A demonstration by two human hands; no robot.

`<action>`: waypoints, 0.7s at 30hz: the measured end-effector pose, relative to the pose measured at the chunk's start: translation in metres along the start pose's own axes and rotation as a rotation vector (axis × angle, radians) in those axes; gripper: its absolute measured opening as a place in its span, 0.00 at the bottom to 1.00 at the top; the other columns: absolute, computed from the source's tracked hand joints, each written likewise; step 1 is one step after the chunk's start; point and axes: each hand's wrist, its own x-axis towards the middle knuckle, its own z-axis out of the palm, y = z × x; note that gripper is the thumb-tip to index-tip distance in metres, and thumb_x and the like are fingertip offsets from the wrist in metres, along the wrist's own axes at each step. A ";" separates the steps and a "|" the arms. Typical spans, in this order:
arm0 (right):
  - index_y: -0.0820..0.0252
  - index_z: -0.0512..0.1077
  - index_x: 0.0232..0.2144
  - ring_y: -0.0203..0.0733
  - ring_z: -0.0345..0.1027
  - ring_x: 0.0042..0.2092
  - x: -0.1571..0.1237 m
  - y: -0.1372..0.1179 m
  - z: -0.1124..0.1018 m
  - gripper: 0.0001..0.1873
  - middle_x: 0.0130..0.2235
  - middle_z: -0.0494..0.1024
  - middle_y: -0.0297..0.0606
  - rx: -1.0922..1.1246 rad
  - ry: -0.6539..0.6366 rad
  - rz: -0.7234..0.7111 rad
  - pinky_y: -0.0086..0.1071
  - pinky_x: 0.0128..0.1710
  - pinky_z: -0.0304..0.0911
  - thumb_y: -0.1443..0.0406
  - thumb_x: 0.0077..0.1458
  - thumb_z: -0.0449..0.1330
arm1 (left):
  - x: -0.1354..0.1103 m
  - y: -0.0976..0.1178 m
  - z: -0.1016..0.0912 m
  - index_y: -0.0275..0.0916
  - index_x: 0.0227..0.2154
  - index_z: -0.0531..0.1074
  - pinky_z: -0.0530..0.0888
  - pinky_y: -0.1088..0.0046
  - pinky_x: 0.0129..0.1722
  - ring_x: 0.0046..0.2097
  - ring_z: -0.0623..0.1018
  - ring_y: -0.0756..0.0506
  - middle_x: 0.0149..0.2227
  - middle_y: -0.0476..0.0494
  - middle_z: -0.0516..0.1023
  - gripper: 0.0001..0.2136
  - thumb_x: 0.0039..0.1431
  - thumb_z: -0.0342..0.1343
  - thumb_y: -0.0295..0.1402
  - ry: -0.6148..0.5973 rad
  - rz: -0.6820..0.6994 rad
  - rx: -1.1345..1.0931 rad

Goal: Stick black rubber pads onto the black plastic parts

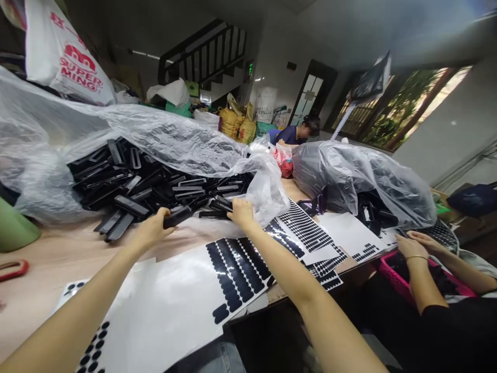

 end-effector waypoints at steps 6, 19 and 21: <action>0.64 0.66 0.41 0.42 0.59 0.47 -0.071 -0.108 0.020 0.16 0.45 0.70 0.44 0.266 0.065 -0.257 0.33 0.45 0.53 0.64 0.49 0.61 | -0.109 -0.022 -0.041 0.36 0.52 0.63 0.70 0.72 0.28 0.33 0.75 0.42 0.35 0.43 0.75 0.30 0.47 0.55 0.46 0.093 -0.375 -0.442; 0.60 0.68 0.20 0.41 0.65 0.33 -0.158 -0.242 0.053 0.06 0.29 0.73 0.39 0.553 -0.531 -0.453 0.33 0.32 0.58 0.72 0.46 0.58 | -0.240 -0.074 -0.056 0.38 0.51 0.65 0.75 0.71 0.37 0.36 0.78 0.44 0.35 0.46 0.78 0.33 0.38 0.66 0.36 0.297 -0.577 -1.195; 0.60 0.66 0.18 0.39 0.65 0.31 -0.160 -0.240 0.043 0.08 0.27 0.73 0.37 0.554 -0.543 -0.452 0.32 0.31 0.58 0.71 0.46 0.57 | -0.245 -0.068 -0.057 0.38 0.52 0.64 0.76 0.70 0.34 0.31 0.78 0.44 0.32 0.47 0.78 0.34 0.38 0.66 0.36 0.248 -0.570 -1.204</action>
